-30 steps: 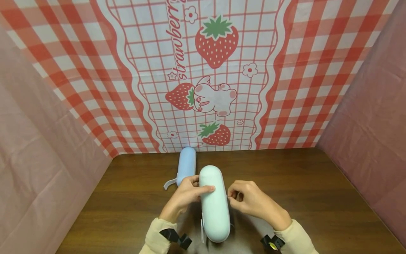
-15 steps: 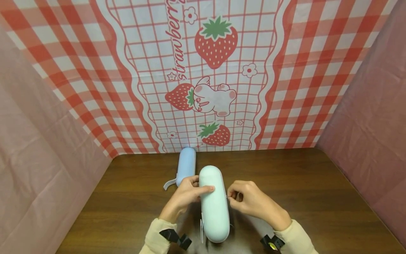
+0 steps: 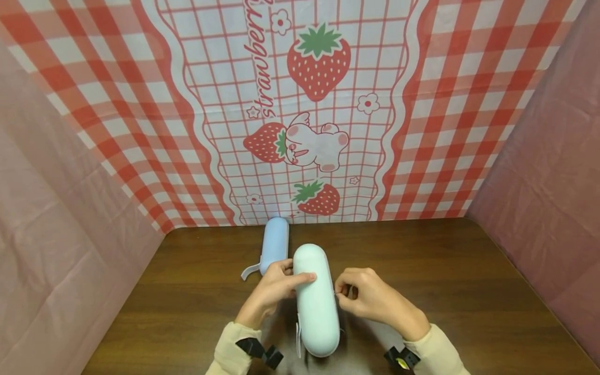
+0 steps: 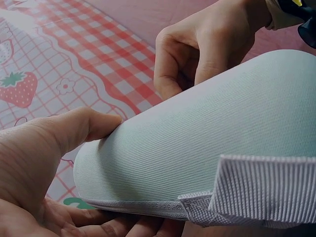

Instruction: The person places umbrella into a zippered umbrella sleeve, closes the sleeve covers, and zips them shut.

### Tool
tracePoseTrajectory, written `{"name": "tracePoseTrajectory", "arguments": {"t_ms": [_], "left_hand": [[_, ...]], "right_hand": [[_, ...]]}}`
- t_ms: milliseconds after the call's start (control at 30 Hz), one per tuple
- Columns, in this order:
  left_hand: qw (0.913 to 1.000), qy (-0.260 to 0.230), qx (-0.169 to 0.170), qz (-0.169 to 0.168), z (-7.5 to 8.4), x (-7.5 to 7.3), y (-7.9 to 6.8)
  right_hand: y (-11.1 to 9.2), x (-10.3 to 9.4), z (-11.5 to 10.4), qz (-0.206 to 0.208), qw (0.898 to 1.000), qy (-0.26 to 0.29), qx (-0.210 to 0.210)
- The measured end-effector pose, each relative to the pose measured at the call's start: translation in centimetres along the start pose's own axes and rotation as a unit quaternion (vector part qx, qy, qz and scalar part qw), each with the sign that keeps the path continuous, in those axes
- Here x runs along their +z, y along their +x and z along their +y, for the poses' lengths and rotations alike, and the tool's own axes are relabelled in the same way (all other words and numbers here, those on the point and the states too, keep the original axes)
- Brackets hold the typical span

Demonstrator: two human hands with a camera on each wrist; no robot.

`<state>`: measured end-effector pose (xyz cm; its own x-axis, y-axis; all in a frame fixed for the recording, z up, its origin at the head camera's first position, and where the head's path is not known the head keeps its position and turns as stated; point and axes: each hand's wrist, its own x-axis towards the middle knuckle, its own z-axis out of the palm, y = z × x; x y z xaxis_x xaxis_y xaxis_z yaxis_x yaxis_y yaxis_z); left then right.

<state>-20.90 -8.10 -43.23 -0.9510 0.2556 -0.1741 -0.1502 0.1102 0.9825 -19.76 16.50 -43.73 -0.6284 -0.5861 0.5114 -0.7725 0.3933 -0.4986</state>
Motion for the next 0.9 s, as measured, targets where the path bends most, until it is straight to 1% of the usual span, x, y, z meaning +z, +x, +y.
{"name": "tracePoseTrajectory", "arguments": {"t_ms": [200, 400, 600, 900], "left_hand": [[1.0, 0.001, 0.0, 0.001, -0.07, -0.09, 0.05], [1.0, -0.01, 0.002, 0.001, -0.06, -0.01, 0.16], [0.9996, -0.025, 0.0, 0.012, 0.05, 0.15, 0.03], [0.9993, -0.03, 0.0, 0.021, 0.13, -0.04, 0.01]], "right_hand": [[0.03, 0.09, 0.05, -0.006, 1.0, 0.006, -0.001], [-0.06, 0.13, 0.13, -0.005, 1.0, 0.001, -0.003], [0.02, 0.08, 0.04, -0.007, 1.0, 0.003, -0.005], [-0.01, 0.07, -0.01, -0.006, 1.0, 0.004, -0.013]]}}
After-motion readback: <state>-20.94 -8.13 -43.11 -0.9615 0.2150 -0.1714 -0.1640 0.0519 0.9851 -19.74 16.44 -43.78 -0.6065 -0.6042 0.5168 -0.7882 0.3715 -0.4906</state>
